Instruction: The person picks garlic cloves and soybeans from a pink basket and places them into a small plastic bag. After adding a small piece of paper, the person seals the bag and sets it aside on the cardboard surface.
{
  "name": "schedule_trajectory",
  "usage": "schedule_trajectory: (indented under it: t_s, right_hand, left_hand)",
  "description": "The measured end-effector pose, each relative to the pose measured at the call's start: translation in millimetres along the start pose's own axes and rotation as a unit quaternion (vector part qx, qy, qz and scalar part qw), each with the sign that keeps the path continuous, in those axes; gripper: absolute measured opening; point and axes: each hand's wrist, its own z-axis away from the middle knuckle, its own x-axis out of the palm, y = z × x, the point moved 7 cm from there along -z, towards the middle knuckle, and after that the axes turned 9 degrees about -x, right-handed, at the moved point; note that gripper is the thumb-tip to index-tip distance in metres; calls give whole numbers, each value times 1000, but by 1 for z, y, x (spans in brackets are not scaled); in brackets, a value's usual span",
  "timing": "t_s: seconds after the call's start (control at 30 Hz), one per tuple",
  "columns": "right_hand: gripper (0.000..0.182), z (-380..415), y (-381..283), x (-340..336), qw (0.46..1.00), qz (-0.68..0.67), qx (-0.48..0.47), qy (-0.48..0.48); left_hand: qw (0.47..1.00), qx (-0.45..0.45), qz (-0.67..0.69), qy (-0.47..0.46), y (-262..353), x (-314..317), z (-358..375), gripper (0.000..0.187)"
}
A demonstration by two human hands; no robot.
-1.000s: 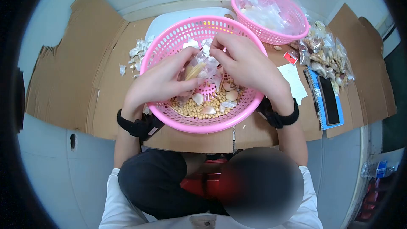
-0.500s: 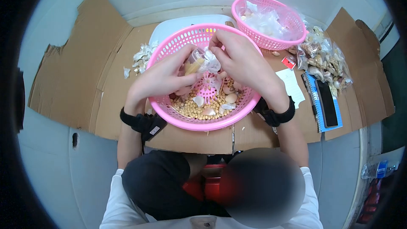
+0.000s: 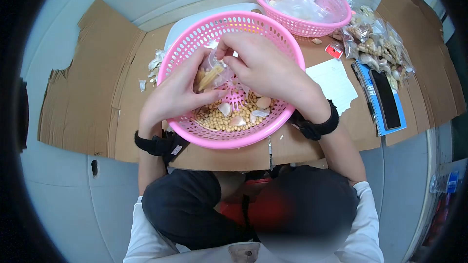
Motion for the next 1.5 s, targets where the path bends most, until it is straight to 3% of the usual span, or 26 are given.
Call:
schedule_trajectory:
  t_s: [0.13, 0.27, 0.37, 0.43, 0.47, 0.53, 0.73, 0.83, 1.27, 1.33, 1.5]
  right_hand:
    - [16, 1, -10, 1, 995, 51, -88, -7]
    - [10, 4, -7, -4, 998, 30, -27, 50]
    - [10, 8, -1, -8, 989, 129, -12, 71]
    - [13, 11, 7, 10, 973, 218, 1, -78]
    - [13, 12, 5, 11, 973, 218, 2, -77]
    - [15, 21, 9, 27, 963, 180, 41, -197]
    - [12, 19, 2, 27, 971, 175, 9, -165]
    - [14, 19, 2, 29, 958, 185, 22, -219]
    - [12, 18, -7, 28, 964, 176, 16, -200]
    - [11, 22, -5, 34, 954, 132, 55, -263]
    - [10, 26, -1, 39, 950, 105, 60, -289]
  left_hand:
    - [1000, 11, -18, -8, 1, 1, 1, 61]
    - [1000, -22, 2, -9, -1, 0, 3, 58]
    - [1000, -28, -3, -10, -3, 0, 3, 58]
    - [1000, -13, -7, 26, -3, -4, 3, 62]
    - [1000, -13, -8, 25, -2, -4, 3, 62]
    - [999, -25, 2, 21, -3, -5, 3, 63]
    - [1000, -10, -6, 25, 1, -6, 4, 60]
    - [999, -1, -10, 31, -1, -5, 4, 59]
    - [1000, 2, -5, 24, 0, -3, 6, 57]
    - [1000, 9, -4, 29, 1, -4, 7, 57]
    - [1000, 3, -15, 27, 0, -3, 7, 56]
